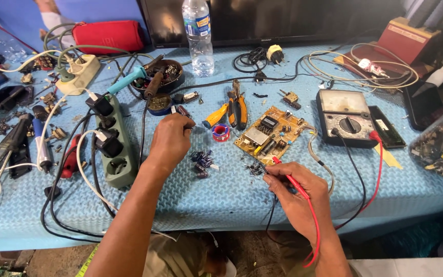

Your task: Testing electronic components on a small circuit board using a digital multimeter on a repair workbench.

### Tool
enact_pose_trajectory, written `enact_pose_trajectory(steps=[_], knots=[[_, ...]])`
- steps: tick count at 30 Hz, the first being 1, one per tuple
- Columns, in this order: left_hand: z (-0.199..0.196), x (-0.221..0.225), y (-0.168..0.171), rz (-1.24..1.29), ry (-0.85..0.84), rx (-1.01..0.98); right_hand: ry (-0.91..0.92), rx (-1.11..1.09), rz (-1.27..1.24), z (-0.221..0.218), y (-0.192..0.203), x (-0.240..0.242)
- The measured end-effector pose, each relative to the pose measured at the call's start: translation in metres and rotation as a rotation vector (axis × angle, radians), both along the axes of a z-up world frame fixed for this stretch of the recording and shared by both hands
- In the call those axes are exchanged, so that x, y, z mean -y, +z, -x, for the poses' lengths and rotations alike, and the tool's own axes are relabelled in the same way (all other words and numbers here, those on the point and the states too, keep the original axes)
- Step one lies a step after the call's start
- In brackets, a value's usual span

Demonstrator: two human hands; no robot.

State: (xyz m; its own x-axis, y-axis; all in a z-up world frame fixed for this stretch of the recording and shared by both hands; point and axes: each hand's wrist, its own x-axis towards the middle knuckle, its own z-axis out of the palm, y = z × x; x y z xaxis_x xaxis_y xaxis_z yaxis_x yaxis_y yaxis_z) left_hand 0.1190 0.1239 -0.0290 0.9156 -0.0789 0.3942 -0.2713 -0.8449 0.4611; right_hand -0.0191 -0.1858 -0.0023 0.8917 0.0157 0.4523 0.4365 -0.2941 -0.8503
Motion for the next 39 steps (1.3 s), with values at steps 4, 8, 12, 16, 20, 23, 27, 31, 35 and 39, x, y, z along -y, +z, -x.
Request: enact_pose_trajectory(steps=[4,8,12,16,20,23,27,31,35,39], knots=[[0.000,-0.003,-0.007,0.020,-0.034,0.031,0.004,0.005,0.016,-0.001,-0.001,0.001],[0.001,-0.003,-0.011,0.014,-0.025,0.003,-0.004,0.040,0.027,-0.001,-0.002,0.001],[0.002,-0.007,-0.016,0.008,-0.006,0.012,0.001,0.044,0.021,-0.001,0.000,-0.001],[0.032,0.004,0.016,0.190,-0.028,-0.091,-0.011,0.002,0.032,-0.001,-0.001,-0.001],[0.053,0.010,0.050,0.363,-0.137,-0.207,-0.005,-0.004,0.009,-0.002,-0.001,-0.003],[0.063,0.014,0.063,0.401,-0.166,-0.266,-0.015,-0.011,0.027,-0.002,0.000,-0.003],[0.051,0.007,0.047,0.316,-0.107,-0.088,-0.018,-0.015,0.022,-0.002,-0.001,-0.003],[0.017,-0.007,0.006,0.179,-0.067,0.137,-0.005,0.010,0.021,-0.003,-0.003,-0.002],[-0.003,-0.006,-0.015,-0.095,-0.021,0.028,-0.001,0.010,0.023,-0.002,-0.003,-0.002],[-0.014,-0.005,-0.027,-0.174,-0.046,0.148,0.010,-0.027,-0.013,-0.002,-0.001,-0.002]])
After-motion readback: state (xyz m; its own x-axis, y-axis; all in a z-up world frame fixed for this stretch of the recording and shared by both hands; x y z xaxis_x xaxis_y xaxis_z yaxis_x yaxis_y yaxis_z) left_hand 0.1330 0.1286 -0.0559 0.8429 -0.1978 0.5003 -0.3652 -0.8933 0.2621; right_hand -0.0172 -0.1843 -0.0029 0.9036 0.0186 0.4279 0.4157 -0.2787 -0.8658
